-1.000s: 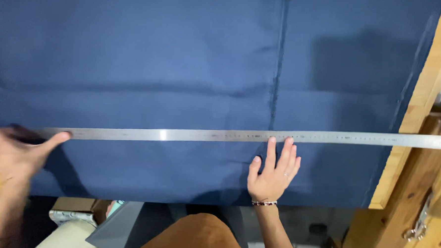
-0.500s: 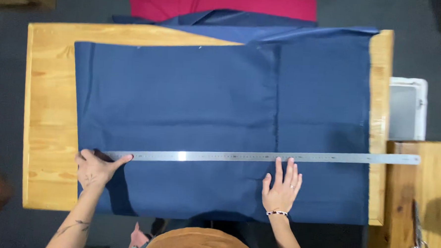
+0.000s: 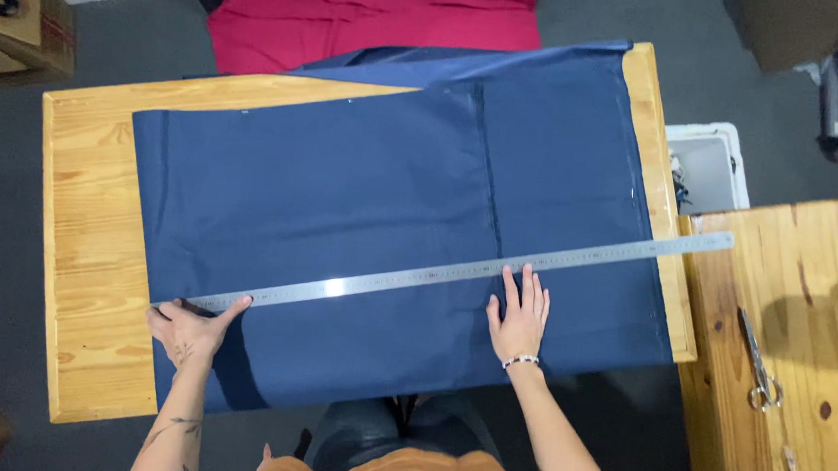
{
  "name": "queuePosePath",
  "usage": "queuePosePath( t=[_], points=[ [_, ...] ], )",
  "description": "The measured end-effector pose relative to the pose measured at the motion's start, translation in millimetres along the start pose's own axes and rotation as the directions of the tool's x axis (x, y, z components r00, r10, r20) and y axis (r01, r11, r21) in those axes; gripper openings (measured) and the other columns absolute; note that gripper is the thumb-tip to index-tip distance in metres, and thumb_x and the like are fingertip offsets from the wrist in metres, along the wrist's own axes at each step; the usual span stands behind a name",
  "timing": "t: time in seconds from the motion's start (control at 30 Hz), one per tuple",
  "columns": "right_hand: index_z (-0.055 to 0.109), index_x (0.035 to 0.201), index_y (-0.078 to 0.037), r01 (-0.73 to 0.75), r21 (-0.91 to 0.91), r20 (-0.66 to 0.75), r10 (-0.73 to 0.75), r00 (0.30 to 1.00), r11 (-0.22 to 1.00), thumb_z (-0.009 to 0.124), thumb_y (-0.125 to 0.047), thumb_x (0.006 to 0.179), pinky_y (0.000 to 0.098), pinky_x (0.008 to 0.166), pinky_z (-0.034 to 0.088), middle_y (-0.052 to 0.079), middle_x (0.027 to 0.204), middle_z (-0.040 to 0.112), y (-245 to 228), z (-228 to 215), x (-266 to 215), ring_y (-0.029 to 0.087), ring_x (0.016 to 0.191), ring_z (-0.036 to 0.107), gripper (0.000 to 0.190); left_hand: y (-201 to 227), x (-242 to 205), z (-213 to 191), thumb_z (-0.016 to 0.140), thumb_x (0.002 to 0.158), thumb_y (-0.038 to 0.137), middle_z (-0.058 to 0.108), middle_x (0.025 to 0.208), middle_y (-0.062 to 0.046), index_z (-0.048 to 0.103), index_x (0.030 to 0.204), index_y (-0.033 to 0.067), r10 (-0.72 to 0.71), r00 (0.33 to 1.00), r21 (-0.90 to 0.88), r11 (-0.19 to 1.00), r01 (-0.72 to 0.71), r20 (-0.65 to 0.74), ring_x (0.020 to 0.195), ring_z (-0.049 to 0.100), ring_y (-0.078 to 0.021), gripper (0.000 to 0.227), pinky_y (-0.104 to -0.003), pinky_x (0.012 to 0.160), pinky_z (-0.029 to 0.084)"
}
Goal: The person cuts a large piece of blue fabric on a wooden table using scissors and a metal ruler. They then fold the fabric and measure it with the ruler.
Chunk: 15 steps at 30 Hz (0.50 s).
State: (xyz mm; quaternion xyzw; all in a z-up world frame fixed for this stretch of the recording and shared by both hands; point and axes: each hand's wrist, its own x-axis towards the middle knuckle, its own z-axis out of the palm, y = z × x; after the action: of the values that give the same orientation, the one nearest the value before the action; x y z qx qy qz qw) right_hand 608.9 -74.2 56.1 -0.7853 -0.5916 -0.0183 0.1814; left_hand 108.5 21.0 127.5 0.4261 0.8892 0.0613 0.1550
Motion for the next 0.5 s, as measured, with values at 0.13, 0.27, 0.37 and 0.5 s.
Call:
queuePosePath(
  t=[0.13, 0.27, 0.37, 0.5],
  points=[
    [0.054, 0.150, -0.027, -0.011, -0.004, 0.019, 0.011, 1.000, 1.000, 0.060, -0.034, 0.096, 0.0515, 0.122, 0.028, 0.009, 0.163, 0.041, 1, 4, -2, 0.028, 0.147, 0.041, 0.055, 0, 0, -7, 0.084, 0.060, 0.079, 0.036, 0.147, -0.029, 0.046, 0.132, -0.0014, -0.001, 1.000, -0.073, 0.997, 0.002, 0.010, 0.139, 0.038, -0.0484, 0.114, -0.057, 0.112, 0.041],
    [0.055, 0.149, -0.026, -0.025, 0.004, 0.035, 0.025, 0.999, 1.000, 0.062, -0.034, 0.094, 0.0528, 0.123, 0.026, 0.010, 0.163, 0.041, 2, 6, -2, 0.030, 0.147, 0.040, 0.056, -27, 28, 8, 0.084, 0.060, 0.082, 0.042, 0.144, -0.028, 0.050, 0.133, 0.0033, -0.023, 0.998, -0.064, 0.998, 0.027, 0.056, 0.135, 0.045, -0.0479, 0.112, -0.052, 0.111, 0.041],
    [0.052, 0.152, -0.027, -0.037, 0.011, 0.032, 0.037, 0.999, 0.999, 0.059, -0.032, 0.096, 0.0523, 0.124, 0.023, 0.008, 0.166, 0.036, 0, 11, -3, 0.029, 0.150, 0.036, 0.056, -25, 25, 6, 0.090, 0.056, 0.072, 0.044, 0.145, -0.028, 0.050, 0.133, 0.0029, -0.017, 0.998, -0.059, 0.998, 0.021, 0.056, 0.134, 0.048, -0.0475, 0.111, -0.053, 0.110, 0.042],
    [0.052, 0.152, -0.026, -0.040, 0.011, 0.030, 0.040, 0.999, 0.999, 0.058, -0.031, 0.097, 0.0523, 0.124, 0.023, 0.008, 0.166, 0.036, -2, 10, -4, 0.029, 0.150, 0.035, 0.055, -15, 18, -2, 0.091, 0.057, 0.069, 0.046, 0.141, -0.027, 0.051, 0.133, 0.0029, -0.030, 0.998, -0.054, 0.998, 0.033, 0.053, 0.130, 0.051, -0.0476, 0.108, -0.054, 0.107, 0.044]
  ],
)
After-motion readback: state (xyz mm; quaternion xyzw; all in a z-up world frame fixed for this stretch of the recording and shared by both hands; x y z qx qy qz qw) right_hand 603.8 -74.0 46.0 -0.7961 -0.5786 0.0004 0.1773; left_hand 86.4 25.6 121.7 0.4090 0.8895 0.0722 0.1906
